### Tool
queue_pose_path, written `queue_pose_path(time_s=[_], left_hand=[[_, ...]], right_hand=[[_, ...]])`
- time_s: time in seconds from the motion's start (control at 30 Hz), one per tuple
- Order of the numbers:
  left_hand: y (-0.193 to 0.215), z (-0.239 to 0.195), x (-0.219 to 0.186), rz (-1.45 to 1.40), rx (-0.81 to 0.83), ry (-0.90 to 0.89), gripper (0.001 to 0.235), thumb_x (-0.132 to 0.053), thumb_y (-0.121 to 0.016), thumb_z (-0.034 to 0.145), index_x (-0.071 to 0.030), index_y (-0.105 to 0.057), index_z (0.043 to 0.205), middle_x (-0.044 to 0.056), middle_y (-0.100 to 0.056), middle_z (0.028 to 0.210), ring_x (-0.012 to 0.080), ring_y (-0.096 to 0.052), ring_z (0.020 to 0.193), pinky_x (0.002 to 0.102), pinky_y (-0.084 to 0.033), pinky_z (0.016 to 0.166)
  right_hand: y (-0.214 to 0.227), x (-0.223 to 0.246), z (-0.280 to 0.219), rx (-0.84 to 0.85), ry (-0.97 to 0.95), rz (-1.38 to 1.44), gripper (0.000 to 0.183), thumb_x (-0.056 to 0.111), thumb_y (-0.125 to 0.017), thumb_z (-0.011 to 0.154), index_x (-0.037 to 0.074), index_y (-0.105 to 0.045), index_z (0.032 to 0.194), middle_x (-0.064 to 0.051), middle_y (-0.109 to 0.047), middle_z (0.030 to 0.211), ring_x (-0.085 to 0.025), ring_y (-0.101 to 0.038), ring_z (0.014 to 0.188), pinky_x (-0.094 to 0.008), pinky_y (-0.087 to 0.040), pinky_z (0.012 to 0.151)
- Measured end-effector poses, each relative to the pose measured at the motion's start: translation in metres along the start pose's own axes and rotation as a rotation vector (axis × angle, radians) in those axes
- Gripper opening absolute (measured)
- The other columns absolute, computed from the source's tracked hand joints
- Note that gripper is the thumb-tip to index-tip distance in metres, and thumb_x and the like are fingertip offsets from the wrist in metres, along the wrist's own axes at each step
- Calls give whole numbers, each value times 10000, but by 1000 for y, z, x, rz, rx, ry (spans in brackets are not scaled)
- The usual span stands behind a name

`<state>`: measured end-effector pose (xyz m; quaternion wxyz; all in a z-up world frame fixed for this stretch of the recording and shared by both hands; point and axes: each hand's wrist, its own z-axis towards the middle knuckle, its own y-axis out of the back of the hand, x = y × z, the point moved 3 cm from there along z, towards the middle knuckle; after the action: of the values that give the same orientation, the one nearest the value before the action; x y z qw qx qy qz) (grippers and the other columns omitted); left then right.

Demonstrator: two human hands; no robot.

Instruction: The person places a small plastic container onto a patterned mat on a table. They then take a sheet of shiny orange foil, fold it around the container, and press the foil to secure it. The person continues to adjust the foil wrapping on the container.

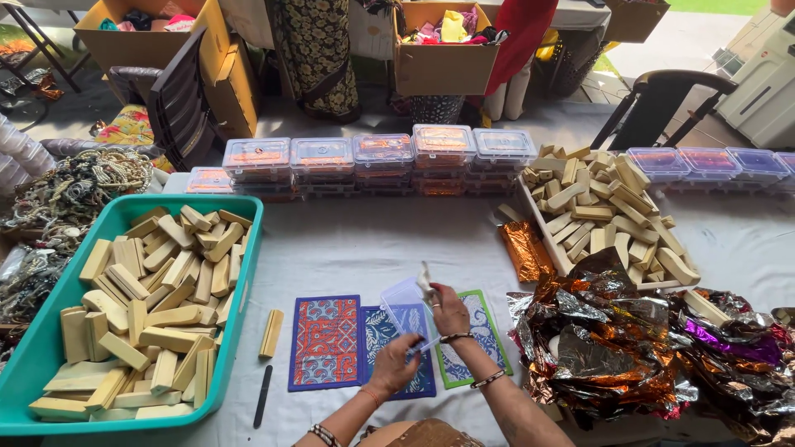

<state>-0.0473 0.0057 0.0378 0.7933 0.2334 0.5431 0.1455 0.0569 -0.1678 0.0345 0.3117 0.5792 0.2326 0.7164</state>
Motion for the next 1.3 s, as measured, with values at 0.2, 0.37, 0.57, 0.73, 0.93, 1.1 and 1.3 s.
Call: queue_pose_path(time_s=[0.2,0.37,0.57,0.73,0.93,1.1,1.3], left_hand=[[5,71,89,323,-64,96,576,-185,-757,813,-113,-524,1334,180,-569,1369,385,-548,1271,467,-477,1018],[-3,70,124,277,65,317,733,-254,-764,836,-113,-408,1461,188,-472,1464,408,-519,1285,488,-460,1019],[21,18,55,238,84,634,832,-387,-806,791,-122,-399,1467,153,-575,1418,370,-623,1237,455,-520,1017],[31,-9,33,287,214,757,1031,-507,-836,757,-107,-302,1544,162,-556,1438,328,-560,1327,431,-484,1076],[1,-5,90,346,343,437,1409,-596,-895,638,-61,-33,1617,161,-102,1674,305,-110,1553,463,-235,1214],[-30,-11,148,431,315,302,1423,-718,-828,636,-83,-44,1639,155,-112,1705,318,-108,1568,509,-169,1200],[14,5,76,332,404,394,1534,-797,-829,491,-176,-29,1644,80,-111,1721,226,-157,1584,487,-193,1215]], right_hand=[[-31,14,-82,60,411,-441,320,168,-561,959,163,-627,1272,-54,-561,1446,-297,-497,1359,-597,-334,1099],[-4,14,-112,184,305,-341,273,136,-592,951,171,-633,1219,-6,-586,1459,-274,-465,1398,-650,-253,1122],[6,-29,-92,160,206,97,324,-6,-616,884,109,-660,1184,-58,-671,1318,-323,-510,1385,-426,-423,1129],[17,-15,-47,269,-46,369,311,-6,-600,859,102,-660,1144,-65,-690,1227,-283,-734,1124,-381,-579,993],[-13,57,-57,105,284,40,229,92,-615,931,100,-669,1153,-83,-698,1142,-321,-698,1025,-409,-559,880],[-56,38,-84,247,354,-216,287,231,-668,895,136,-639,1165,-107,-541,1388,-322,-495,1351,-600,-227,1148],[-37,-17,-29,216,99,-397,300,256,-614,948,172,-553,1228,-78,-372,1586,-279,-318,1516,-609,-151,1222]])
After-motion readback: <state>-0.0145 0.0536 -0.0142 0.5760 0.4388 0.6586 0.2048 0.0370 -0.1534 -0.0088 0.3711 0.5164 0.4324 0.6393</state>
